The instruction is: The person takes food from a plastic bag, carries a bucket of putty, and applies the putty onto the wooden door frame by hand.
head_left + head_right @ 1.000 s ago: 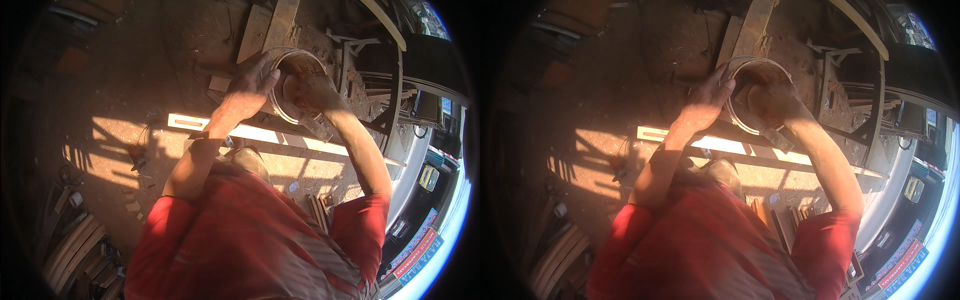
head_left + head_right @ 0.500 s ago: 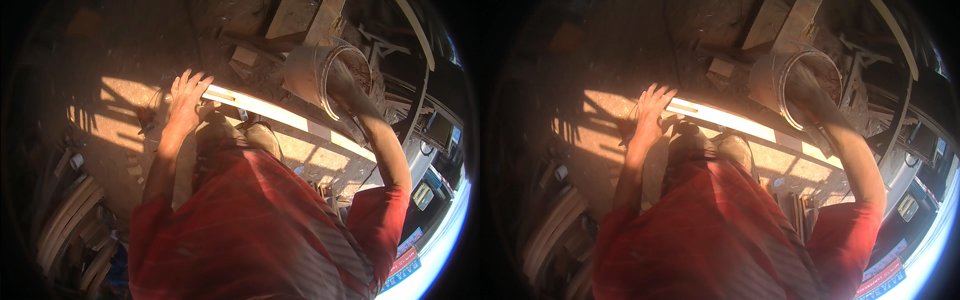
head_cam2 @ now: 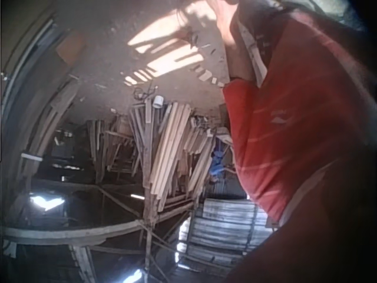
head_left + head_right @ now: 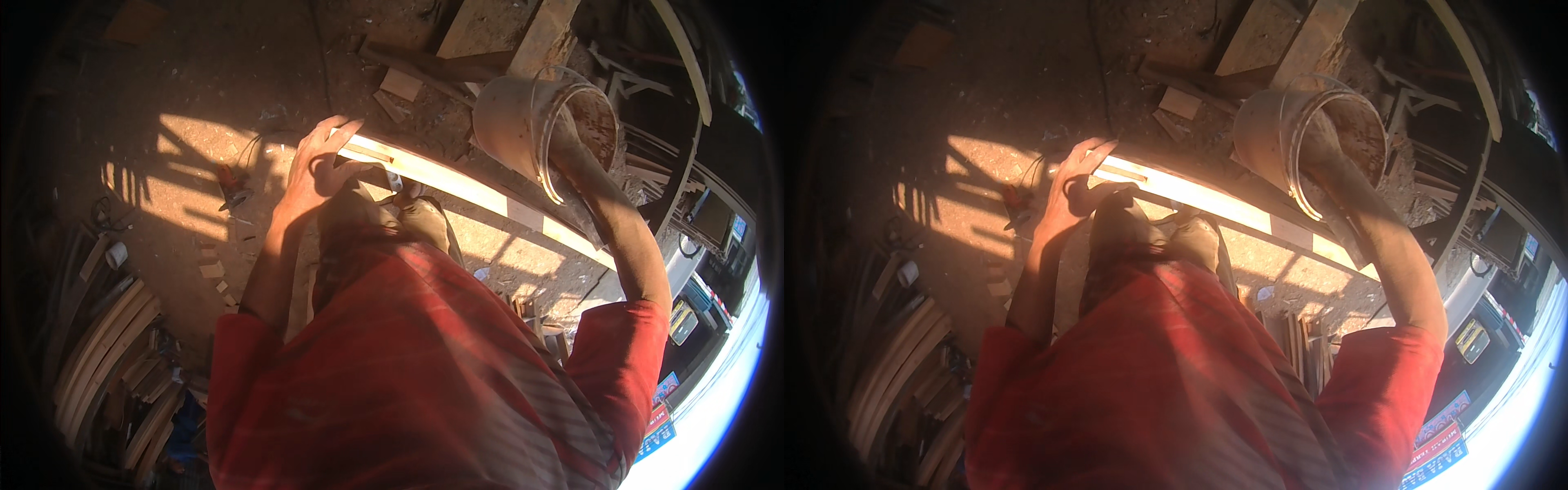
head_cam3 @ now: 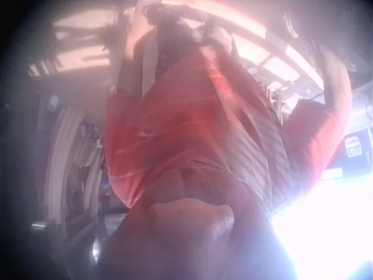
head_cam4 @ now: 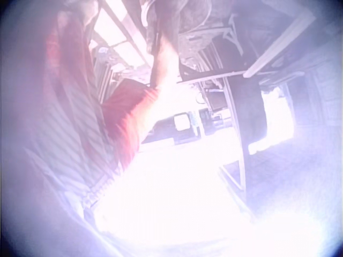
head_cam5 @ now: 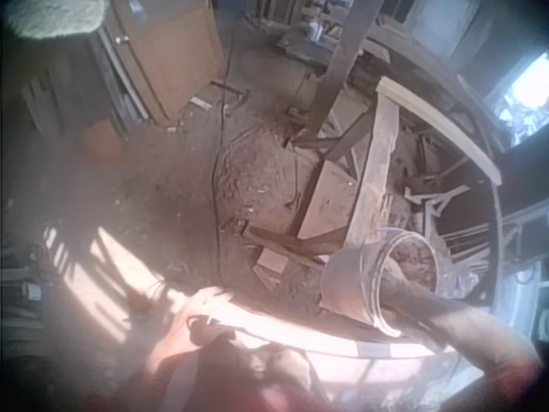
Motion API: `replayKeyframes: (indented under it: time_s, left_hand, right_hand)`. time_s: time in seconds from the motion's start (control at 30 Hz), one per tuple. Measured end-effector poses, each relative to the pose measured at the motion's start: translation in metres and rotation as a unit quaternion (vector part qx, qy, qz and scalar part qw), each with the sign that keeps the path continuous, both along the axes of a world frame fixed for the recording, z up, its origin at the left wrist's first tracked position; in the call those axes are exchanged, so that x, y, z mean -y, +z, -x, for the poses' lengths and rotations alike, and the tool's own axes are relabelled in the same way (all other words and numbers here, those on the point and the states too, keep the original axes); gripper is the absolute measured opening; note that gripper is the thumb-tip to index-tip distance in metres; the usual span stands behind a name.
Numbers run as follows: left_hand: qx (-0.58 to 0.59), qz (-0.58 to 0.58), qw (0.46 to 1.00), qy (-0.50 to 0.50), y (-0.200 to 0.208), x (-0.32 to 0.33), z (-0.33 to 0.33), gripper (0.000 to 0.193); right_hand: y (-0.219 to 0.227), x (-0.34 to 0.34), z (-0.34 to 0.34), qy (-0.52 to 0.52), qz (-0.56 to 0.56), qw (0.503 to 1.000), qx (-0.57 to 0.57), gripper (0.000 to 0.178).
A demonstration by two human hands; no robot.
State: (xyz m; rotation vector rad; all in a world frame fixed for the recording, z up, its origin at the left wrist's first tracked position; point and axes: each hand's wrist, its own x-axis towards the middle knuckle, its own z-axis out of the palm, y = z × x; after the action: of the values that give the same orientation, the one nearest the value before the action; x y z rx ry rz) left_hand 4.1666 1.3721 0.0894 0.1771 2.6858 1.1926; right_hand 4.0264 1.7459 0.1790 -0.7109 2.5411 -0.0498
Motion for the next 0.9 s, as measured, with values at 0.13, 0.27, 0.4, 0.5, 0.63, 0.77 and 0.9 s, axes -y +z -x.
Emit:
replayKeyframes:
  time_s: [0.13, 0.27, 0.4, 0.5, 0.63, 0.77, 0.9]
  left_hand:
    - [0.009, -0.034, 0.999, 0.002, -0.002, -0.002, 0.000, 0.066]
    - [-0.002, 0.015, 0.999, 0.033, -0.006, -0.005, -0.006, 0.068]
    - [-0.134, 0.109, 0.985, -0.012, -0.011, -0.013, -0.003, 0.068]
    - [-0.151, 0.081, 0.982, -0.077, -0.012, -0.024, 0.005, 0.064]
    - [-0.172, 0.083, 0.980, -0.047, -0.027, -0.024, -0.002, 0.057]
    - [-0.177, 0.093, 0.978, -0.054, -0.025, -0.024, -0.002, 0.059]
    - [-0.185, 0.057, 0.979, -0.065, -0.026, -0.024, 0.000, 0.059]
  right_hand:
    - [0.004, 0.000, 0.003, 0.000, -0.005, 1.000, -0.005, 0.025]
    - [0.007, -0.007, 0.005, 0.006, -0.005, 1.000, -0.005, 0.025]
    - [0.015, -0.024, 0.004, 0.004, -0.064, 0.998, -0.017, 0.026]
    - [0.043, -0.043, -0.001, -0.003, -0.145, 0.989, -0.035, 0.026]
    - [0.115, 0.004, -0.022, -0.165, 0.170, 0.972, 0.002, 0.023]
    - [0.137, 0.059, -0.070, -0.314, 0.280, 0.906, 0.053, 0.019]
    - [0.075, 0.108, -0.102, -0.336, 0.298, 0.886, 0.118, 0.019]
